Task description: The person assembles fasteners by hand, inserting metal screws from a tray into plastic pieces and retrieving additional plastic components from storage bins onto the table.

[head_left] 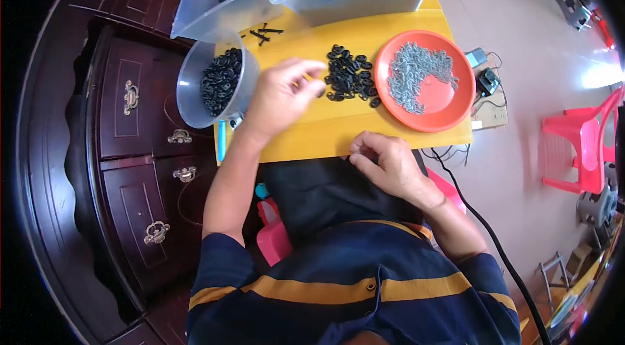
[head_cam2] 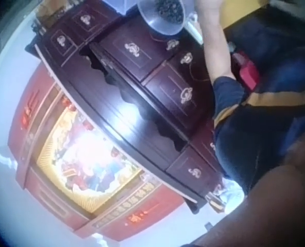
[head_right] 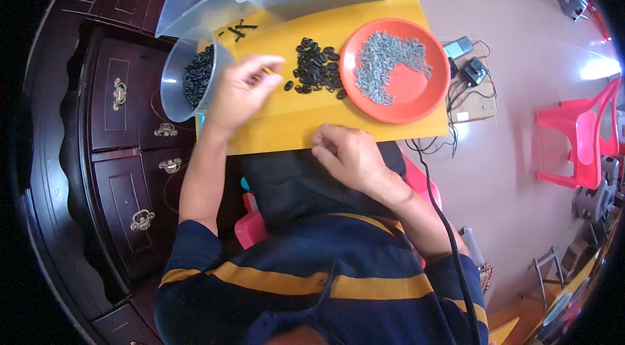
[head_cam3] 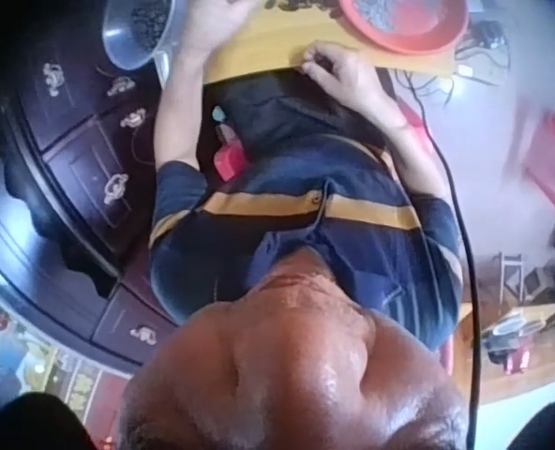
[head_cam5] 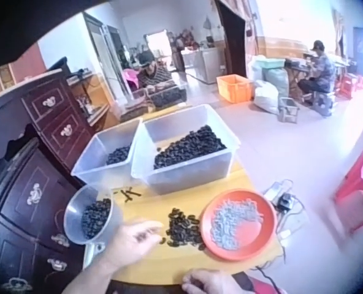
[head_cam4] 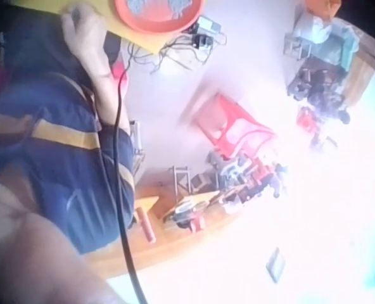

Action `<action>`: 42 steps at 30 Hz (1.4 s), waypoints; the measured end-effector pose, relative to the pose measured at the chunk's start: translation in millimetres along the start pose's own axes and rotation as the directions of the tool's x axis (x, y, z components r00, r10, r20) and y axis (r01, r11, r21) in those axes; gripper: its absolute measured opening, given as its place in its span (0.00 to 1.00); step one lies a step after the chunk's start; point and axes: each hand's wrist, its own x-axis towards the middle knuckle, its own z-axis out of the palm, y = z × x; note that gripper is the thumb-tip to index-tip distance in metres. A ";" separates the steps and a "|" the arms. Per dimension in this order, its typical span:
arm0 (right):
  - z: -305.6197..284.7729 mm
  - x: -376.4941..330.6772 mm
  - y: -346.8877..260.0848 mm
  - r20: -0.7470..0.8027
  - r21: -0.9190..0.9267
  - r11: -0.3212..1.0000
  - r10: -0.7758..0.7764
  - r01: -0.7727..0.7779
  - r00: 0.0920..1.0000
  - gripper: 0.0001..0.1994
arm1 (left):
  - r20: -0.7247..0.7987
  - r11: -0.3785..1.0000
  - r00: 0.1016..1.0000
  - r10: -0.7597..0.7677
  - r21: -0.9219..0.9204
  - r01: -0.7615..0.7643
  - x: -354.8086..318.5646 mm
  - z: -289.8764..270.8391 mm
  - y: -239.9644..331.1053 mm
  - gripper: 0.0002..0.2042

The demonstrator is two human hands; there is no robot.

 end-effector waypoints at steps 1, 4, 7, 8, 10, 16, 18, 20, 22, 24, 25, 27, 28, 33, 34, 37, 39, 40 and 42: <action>1.1 -0.7 0.4 -0.002 -0.004 1.000 0.011 -0.011 1.000 0.06 | 0.048 0.996 0.998 0.047 0.074 -0.051 -3.0 16.4 -0.1 0.09; 1.9 -1.4 1.3 0.012 -0.070 0.997 -0.013 0.014 1.000 0.07 | 0.076 0.978 0.986 0.151 0.133 -0.160 -6.5 51.1 -0.5 0.07; 0.7 -1.9 1.0 0.014 -0.072 0.997 0.002 -0.001 1.000 0.07 | 0.091 0.892 0.961 0.262 0.357 -0.277 -3.0 73.7 -3.6 0.05; 0.7 -2.1 1.3 0.013 -0.072 0.997 0.006 -0.005 1.000 0.07 | 0.125 0.881 0.964 0.235 0.392 -0.265 -2.0 78.8 -6.6 0.05; 0.5 -2.7 2.6 0.020 -0.051 0.999 0.014 -0.013 1.000 0.07 | 0.130 0.877 0.962 0.240 0.396 -0.272 0.3 85.5 -10.3 0.05; -1.5 -2.2 3.5 0.006 -0.047 0.999 -0.002 0.002 1.000 0.07 | 0.146 0.852 0.950 0.276 0.420 -0.312 7.4 88.8 -12.8 0.05; -2.3 -1.7 0.9 0.012 -0.025 1.000 0.014 -0.014 1.000 0.07 | 0.156 0.839 0.940 0.302 0.424 -0.340 11.3 88.7 -14.6 0.04; -2.7 -1.4 -0.3 0.017 -0.004 1.000 0.031 -0.031 0.999 0.07 | 0.196 0.797 0.927 0.319 0.474 -0.375 15.3 89.1 -15.8 0.04; -3.4 -1.2 -0.1 0.017 -0.003 1.000 0.024 -0.024 1.000 0.07 | 0.224 0.782 0.919 0.324 0.483 -0.394 19.7 89.3 -12.6 0.04; -2.7 -1.6 1.1 0.003 0.014 1.000 0.023 -0.023 1.000 0.07 | 0.252 0.765 0.910 0.330 0.494 -0.414 21.2 89.7 -12.2 0.04; -2.3 -1.5 1.5 -0.008 0.035 0.999 0.019 -0.018 1.000 0.07 | 0.234 0.758 0.906 0.354 0.496 -0.424 20.9 90.0 -14.8 0.04; -2.2 -0.8 2.2 -0.006 0.107 0.992 0.066 -0.065 0.998 0.06 | 0.218 0.749 0.898 0.382 0.495 -0.439 18.1 86.5 -15.2 0.03; -3.4 -1.2 3.6 -0.004 0.179 0.977 0.117 -0.115 0.993 0.06 | 0.176 0.844 0.931 0.321 0.392 -0.366 12.4 84.7 -11.3 0.03; -3.1 3.8 5.3 -0.110 0.537 0.836 0.203 -0.114 0.973 0.09 | 0.065 0.993 0.998 0.025 -0.116 -0.017 -17.3 60.3 10.2 0.01; -3.2 4.7 8.0 -0.073 0.718 0.688 0.224 -0.105 0.972 0.10 | 0.046 0.991 0.997 0.066 -0.119 -0.060 -20.3 57.6 14.9 0.01; -14.5 3.4 6.3 0.148 0.884 0.386 0.306 -0.265 0.940 0.11 | 0.069 0.975 0.980 0.189 -0.132 -0.179 -26.2 56.5 30.0 0.01; -12.9 3.8 9.6 0.145 0.902 0.351 0.299 -0.250 0.943 0.11 | 0.077 0.972 0.973 0.218 -0.105 -0.210 -25.6 63.1 34.7 0.01; -13.0 4.2 11.1 0.144 0.912 0.332 0.294 -0.242 0.945 0.11 | 0.084 0.969 0.968 0.237 -0.097 -0.228 -24.6 66.1 35.0 0.01; -15.0 4.6 13.4 0.134 0.924 0.309 0.290 -0.225 0.948 0.11 | 0.104 0.969 0.965 0.240 -0.084 -0.232 -21.3 68.4 35.9 0.02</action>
